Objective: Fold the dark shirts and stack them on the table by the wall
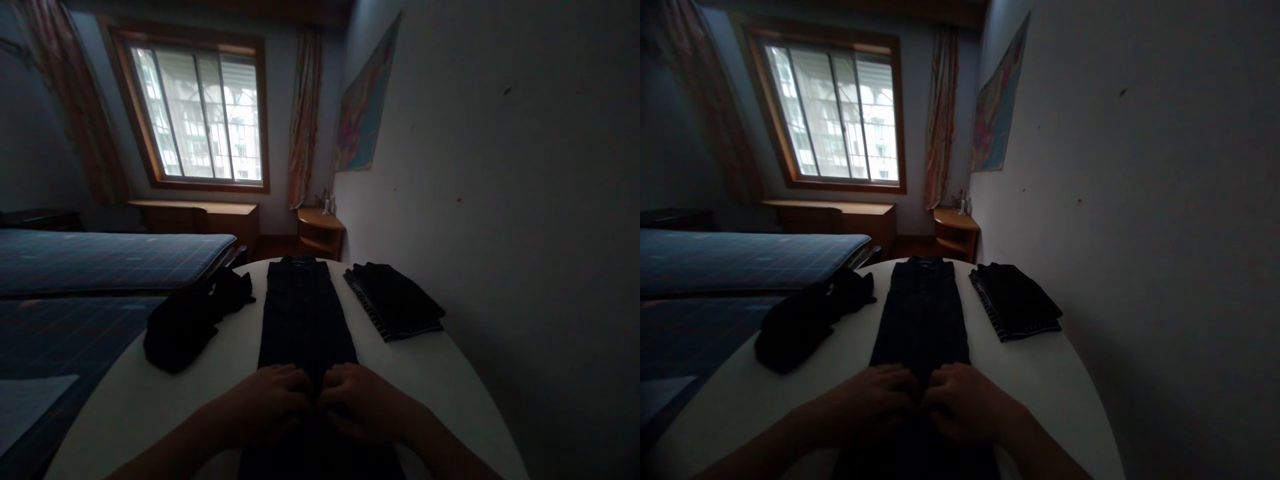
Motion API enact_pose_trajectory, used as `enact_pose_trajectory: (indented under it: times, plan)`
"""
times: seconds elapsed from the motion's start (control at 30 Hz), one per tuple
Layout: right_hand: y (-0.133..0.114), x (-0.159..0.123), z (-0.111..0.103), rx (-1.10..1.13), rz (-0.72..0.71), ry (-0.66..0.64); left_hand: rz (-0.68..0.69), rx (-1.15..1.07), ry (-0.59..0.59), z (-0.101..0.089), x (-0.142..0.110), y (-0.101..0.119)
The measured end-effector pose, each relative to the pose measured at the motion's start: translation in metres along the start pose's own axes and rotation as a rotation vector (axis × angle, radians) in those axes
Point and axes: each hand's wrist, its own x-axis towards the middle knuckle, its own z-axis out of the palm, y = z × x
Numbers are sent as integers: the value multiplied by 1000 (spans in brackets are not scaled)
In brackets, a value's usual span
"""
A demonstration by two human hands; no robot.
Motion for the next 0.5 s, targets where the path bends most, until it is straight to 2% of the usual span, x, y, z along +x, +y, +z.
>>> enact_pose_trajectory:
  times: [0.2,0.5]
  plan:
    - [3,-2,1,82,-4,-2,102,-52,1,9,4,15]
    - [6,-2,5,100,-17,29,197,1,-7,14,6,17]
